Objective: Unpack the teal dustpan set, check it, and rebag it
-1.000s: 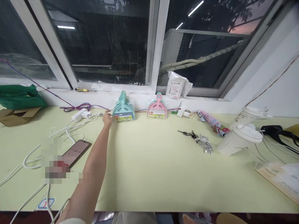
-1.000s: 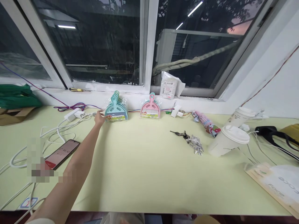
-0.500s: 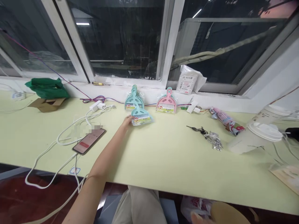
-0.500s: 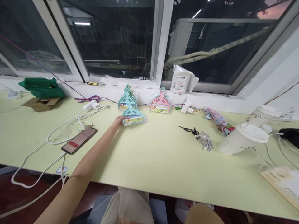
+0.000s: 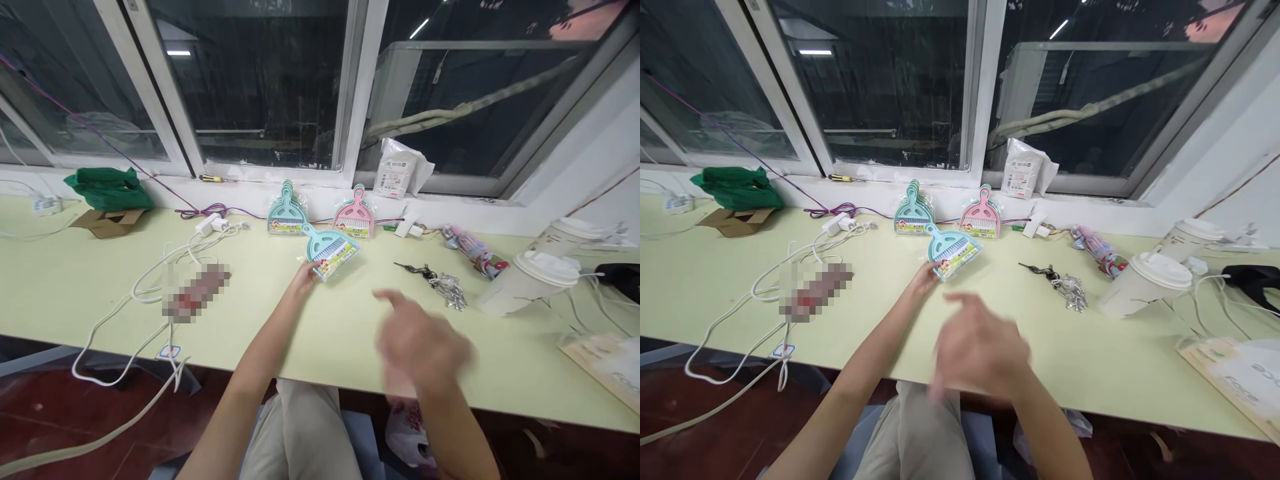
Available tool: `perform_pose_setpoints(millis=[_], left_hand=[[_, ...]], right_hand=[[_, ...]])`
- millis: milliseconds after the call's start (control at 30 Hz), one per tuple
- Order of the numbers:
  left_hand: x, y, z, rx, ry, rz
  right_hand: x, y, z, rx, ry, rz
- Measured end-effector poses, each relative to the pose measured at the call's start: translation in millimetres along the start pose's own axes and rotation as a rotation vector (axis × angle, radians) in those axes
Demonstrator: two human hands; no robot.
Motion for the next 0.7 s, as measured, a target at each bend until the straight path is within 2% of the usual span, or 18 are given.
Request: perform_pose_setpoints(millis=[33, 67, 133, 200, 233, 333, 433, 533, 600, 700], left_hand=[[-1.1, 2, -2, 0.011, 0.007, 0.004], [-2.4, 3, -4, 0.021, 0.016, 0.012], [-4.8, 5, -8, 0.039, 0.017, 0.037], [-5.7, 5, -12, 0.048, -0.005, 0.070], [-5.2, 5, -13, 0.049, -0.013, 0.089], [-0.3, 6, -15, 0.061, 0.006, 0.142], [5.3, 8, -16, 0.077, 0.040, 0.158], [7.4, 9, -18, 0.094, 0.049, 0.134], [6.9, 9, -19, 0.108, 0.041, 0.122], [6.7, 9, -20, 0.080, 0.061, 0.158]], right_hand=[[1, -26, 6, 0.044, -0.055, -0.013], [0, -55, 9, 0.153, -0.186, -0.011], [1, -114, 1, 0.477, -0.382, 0.007], [5, -161, -18, 0.754, -0.489, -0.016], [7, -176, -28, 0.787, -0.506, -0.025], [16, -195, -54, 0.778, -0.549, -0.073], [27, -193, -63, 0.751, -0.464, -0.140], [35, -197, -66, 0.877, -0.422, -0.066], [35, -206, -68, 0.965, -0.490, 0.048], [29, -223, -74, 1.015, -0.635, 0.209]])
Point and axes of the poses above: each hand's wrist, its own z-axis towards the middle knuckle, its own x-axis out of the palm, y = z × x, the point moved 2 cm from there along z, towards the middle knuckle, and after that the axes turned 9 degrees about -x, right-handed, at the moved point
